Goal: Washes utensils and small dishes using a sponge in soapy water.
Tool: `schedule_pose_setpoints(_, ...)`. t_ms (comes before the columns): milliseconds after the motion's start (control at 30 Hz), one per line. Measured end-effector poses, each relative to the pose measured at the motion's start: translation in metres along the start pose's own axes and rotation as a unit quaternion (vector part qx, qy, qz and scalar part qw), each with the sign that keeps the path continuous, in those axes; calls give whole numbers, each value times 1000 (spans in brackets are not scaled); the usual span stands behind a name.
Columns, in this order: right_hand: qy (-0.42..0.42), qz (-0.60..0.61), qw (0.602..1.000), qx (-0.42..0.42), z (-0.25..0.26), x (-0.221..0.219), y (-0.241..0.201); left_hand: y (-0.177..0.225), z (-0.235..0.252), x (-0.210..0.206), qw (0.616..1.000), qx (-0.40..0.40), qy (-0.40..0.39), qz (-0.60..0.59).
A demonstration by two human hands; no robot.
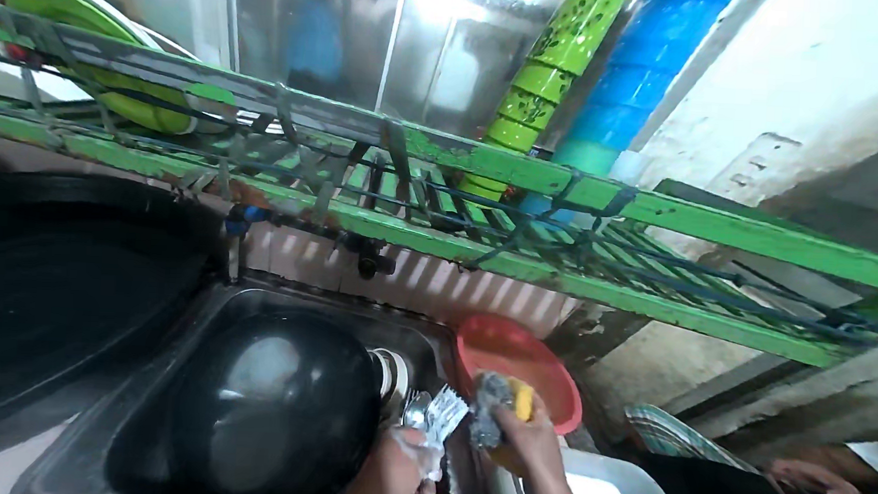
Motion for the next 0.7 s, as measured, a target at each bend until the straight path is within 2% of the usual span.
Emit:
schedule_pose_setpoints(33, -5, 72, 997, -5, 0, 3, 4, 3, -3, 1, 999, -12, -17, -25)
schedule_pose_setpoints(100, -72, 180, 981, -4, -9, -3, 5, 5, -4, 4, 995, -28, -74, -56)
schedule_pose_setpoints(200, -185, 180, 966, -14, -36, -29, 0, 4, -4, -4, 988, -6, -150, -40)
schedule_pose_setpoints(267, -166, 135, 977, -12, -42, -35, -4, 3, -6, -8, 984, 3, -179, 3)
schedule_pose_setpoints(333, -109, 110, 988, 12, -35, -24, -10, 4, -9, -2, 982, 9, -180, 51)
schedule_pose_setpoints(400, -56, 133, 989, 24, -22, -6, -14, 1, -10, 8, 978, 5, -187, 90)
schedule_pose_setpoints(467, -39, 162, 986, 3, -16, 1, -16, 1, -10, 12, 981, -8, -174, 81)
schedule_pose_setpoints(533, -56, 150, 987, -32, -27, -11, -20, 3, -8, 9, 987, -14, -157, 35)
schedule_pose_setpoints(600, -114, 107, 987, -43, -41, -31, -26, 4, -6, 4, 987, -11, -160, 15)
schedule_pose_setpoints(700, -137, 56, 989, -13, -42, -37, -28, 1, -7, 8, 981, -1, -176, 82)
Point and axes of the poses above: each hand's wrist, its own z-axis towards the middle knuckle, its own x-axis out of the back of the hand, y = z × x, the point moved 5 cm from there along z, towards the middle knuckle, and after that the axes turned 11 degrees about -y, right-handed, at the moved point
